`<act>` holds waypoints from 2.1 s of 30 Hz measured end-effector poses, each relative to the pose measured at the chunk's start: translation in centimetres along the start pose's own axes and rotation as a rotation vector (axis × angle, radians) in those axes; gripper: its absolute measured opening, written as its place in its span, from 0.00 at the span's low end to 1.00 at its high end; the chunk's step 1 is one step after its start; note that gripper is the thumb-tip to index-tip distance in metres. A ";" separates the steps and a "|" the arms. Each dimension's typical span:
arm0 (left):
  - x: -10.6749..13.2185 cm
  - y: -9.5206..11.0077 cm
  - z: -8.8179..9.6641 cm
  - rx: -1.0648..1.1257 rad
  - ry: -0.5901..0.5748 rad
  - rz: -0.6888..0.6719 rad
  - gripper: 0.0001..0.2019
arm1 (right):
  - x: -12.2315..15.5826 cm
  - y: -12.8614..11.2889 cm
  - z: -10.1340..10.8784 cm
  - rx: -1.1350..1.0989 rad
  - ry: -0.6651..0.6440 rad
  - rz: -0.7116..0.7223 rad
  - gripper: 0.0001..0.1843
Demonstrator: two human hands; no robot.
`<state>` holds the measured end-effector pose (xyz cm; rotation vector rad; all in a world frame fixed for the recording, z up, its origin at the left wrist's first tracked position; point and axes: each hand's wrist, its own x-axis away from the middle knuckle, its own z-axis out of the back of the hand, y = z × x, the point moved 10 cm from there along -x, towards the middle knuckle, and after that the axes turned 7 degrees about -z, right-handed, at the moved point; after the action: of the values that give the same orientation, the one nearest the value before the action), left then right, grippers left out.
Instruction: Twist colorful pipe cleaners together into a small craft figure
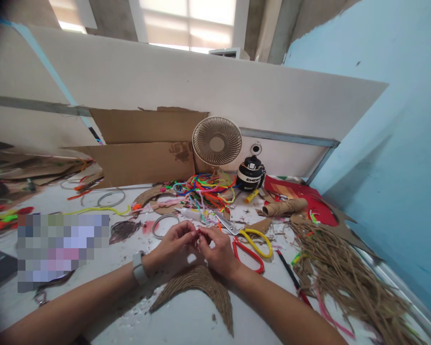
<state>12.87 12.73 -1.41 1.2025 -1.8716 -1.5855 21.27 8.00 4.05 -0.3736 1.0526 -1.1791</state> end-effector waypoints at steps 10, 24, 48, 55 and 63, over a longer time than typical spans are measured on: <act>0.2 -0.1 -0.5 0.084 -0.039 0.029 0.12 | 0.0 1.0 0.0 -0.043 0.005 -0.071 0.11; 0.0 0.2 -0.5 0.056 -0.029 0.043 0.13 | 0.1 0.1 -0.1 0.032 -0.022 0.023 0.13; 0.0 -1.8 0.2 0.274 0.000 0.115 0.13 | -0.4 0.4 -0.7 -0.065 -0.099 0.002 0.14; -0.1 -1.9 0.0 0.301 -0.014 0.117 0.10 | -0.5 0.8 -0.9 -0.099 -0.123 -0.053 0.15; -0.3 -2.4 0.1 0.328 -0.015 0.131 0.11 | -0.4 2.2 -1.4 -0.204 -0.152 -0.199 0.17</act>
<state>13.76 13.08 -3.68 1.1682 -2.2338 -1.2553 21.35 9.56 1.93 -0.7310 1.0221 -1.2010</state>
